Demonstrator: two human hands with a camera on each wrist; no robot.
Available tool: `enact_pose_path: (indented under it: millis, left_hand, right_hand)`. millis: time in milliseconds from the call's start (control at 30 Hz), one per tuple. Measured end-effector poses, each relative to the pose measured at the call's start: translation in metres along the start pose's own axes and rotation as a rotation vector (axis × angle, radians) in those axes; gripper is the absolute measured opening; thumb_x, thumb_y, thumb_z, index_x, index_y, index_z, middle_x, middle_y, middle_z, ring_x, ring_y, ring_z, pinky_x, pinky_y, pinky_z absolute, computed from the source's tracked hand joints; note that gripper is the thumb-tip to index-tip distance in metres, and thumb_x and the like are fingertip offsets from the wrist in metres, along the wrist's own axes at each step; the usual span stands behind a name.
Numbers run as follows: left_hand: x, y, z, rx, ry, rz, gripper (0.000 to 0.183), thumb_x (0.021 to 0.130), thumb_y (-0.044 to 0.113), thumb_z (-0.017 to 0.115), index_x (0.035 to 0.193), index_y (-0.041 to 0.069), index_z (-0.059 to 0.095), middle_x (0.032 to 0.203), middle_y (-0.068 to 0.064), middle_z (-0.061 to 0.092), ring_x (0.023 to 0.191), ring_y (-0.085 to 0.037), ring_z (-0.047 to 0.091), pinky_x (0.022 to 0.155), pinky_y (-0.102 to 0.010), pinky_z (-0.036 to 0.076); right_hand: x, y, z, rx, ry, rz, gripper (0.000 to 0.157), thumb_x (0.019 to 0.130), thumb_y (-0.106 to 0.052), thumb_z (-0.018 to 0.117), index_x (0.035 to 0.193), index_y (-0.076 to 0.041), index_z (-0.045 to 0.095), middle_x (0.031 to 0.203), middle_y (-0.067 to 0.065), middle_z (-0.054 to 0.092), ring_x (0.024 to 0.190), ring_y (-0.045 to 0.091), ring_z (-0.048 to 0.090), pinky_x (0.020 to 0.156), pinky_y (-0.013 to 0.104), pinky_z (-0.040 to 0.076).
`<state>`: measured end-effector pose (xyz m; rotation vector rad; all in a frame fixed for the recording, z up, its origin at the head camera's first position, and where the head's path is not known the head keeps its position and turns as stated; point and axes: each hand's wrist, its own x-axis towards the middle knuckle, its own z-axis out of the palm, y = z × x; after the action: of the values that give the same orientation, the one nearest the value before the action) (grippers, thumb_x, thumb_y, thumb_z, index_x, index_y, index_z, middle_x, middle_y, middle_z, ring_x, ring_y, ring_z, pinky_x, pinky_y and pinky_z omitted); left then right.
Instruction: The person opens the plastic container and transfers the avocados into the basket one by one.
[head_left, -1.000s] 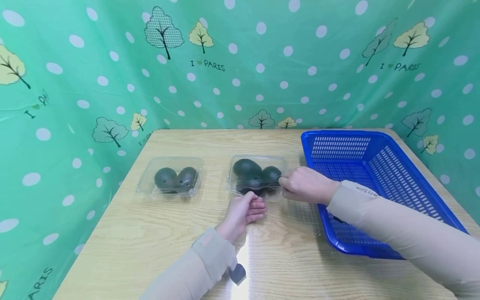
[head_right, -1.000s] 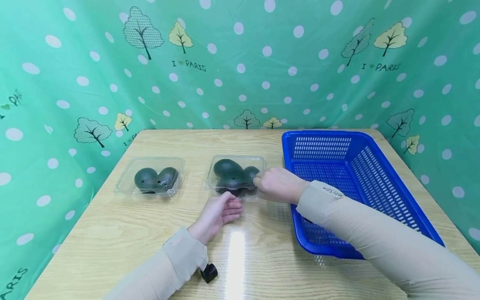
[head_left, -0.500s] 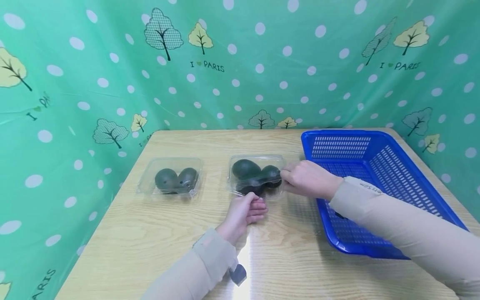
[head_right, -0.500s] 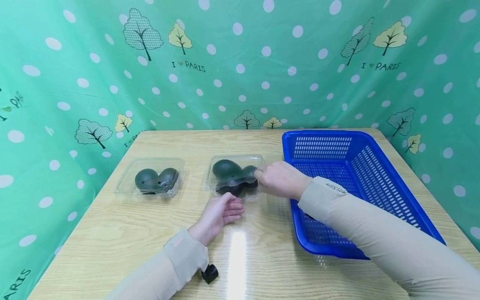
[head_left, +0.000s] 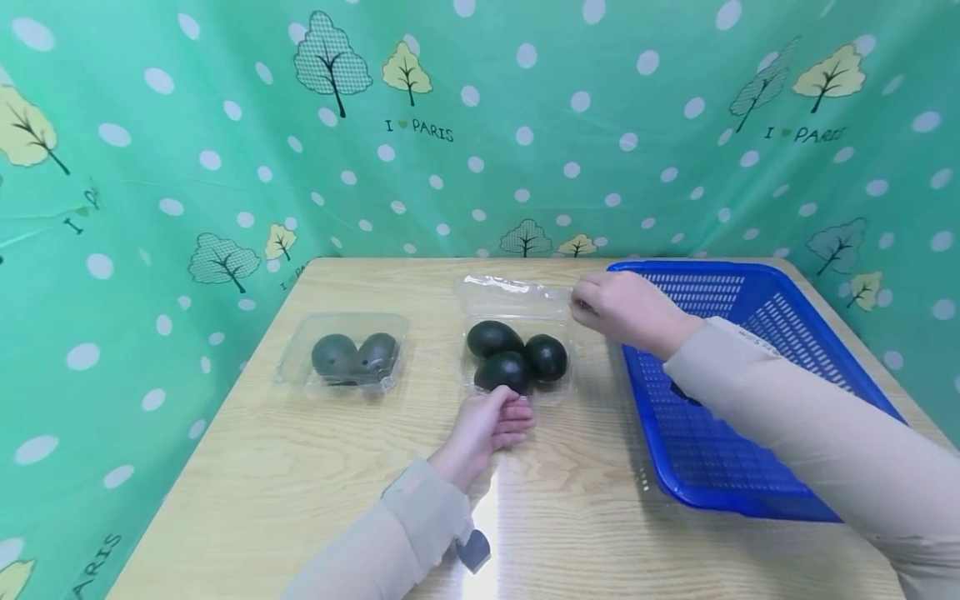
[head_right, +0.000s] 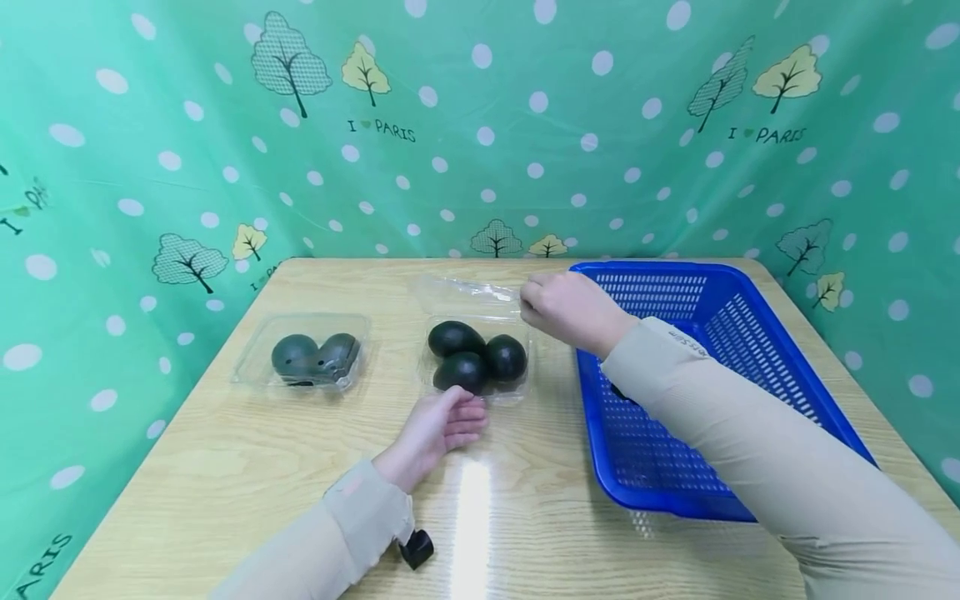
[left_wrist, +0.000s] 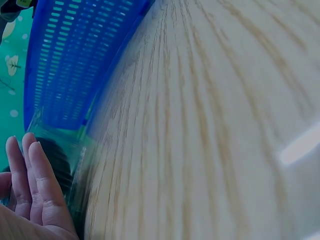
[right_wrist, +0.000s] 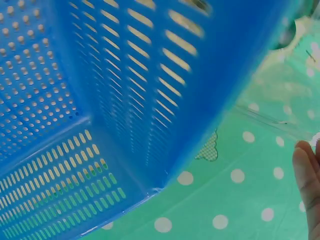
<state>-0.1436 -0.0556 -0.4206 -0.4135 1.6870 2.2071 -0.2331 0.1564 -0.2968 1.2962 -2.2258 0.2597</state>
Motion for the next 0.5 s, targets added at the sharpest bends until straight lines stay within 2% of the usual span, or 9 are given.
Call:
enact_pose_path:
  millis: [133, 233, 333, 500]
  left_hand:
    - [0.001, 0.000, 0.000, 0.008, -0.018, -0.005, 0.031, 0.090, 0.018, 0.055, 0.108, -0.006, 0.066, 0.079, -0.002, 0.073, 0.076, -0.013, 0.072, 0.067, -0.024, 0.060]
    - [0.001, 0.000, -0.001, 0.015, -0.038, -0.011, 0.032, 0.091, 0.019, 0.055, 0.108, -0.006, 0.066, 0.077, -0.001, 0.073, 0.075, -0.012, 0.072, 0.065, -0.023, 0.059]
    - [0.001, 0.001, -0.001, 0.023, -0.060, -0.022, 0.032, 0.092, 0.020, 0.055, 0.109, -0.005, 0.066, 0.077, 0.000, 0.073, 0.074, -0.012, 0.072, 0.064, -0.022, 0.058]
    - [0.001, 0.001, -0.002, 0.044, -0.085, -0.032, 0.034, 0.093, 0.024, 0.056, 0.110, -0.003, 0.067, 0.079, 0.001, 0.073, 0.076, -0.011, 0.072, 0.062, -0.021, 0.056]
  right_hand:
    - [0.004, 0.004, -0.001, 0.014, 0.029, 0.072, 0.006, 0.085, 0.004, 0.065, 0.081, 0.001, 0.068, 0.071, 0.009, 0.065, 0.059, 0.019, 0.060, 0.058, 0.033, 0.057]
    - [0.006, 0.006, -0.001, 0.031, 0.015, 0.141, 0.008, 0.089, 0.002, 0.064, 0.082, 0.001, 0.068, 0.069, 0.009, 0.065, 0.058, 0.018, 0.057, 0.059, 0.033, 0.056]
    - [0.009, 0.007, -0.002, 0.061, -0.020, 0.249, 0.012, 0.092, -0.001, 0.061, 0.085, 0.001, 0.069, 0.070, 0.009, 0.065, 0.059, 0.019, 0.055, 0.060, 0.035, 0.055]
    - [0.013, 0.011, -0.002, 0.129, -0.071, 0.421, 0.017, 0.097, -0.007, 0.058, 0.097, 0.002, 0.072, 0.081, 0.014, 0.071, 0.067, 0.023, 0.062, 0.069, 0.039, 0.058]
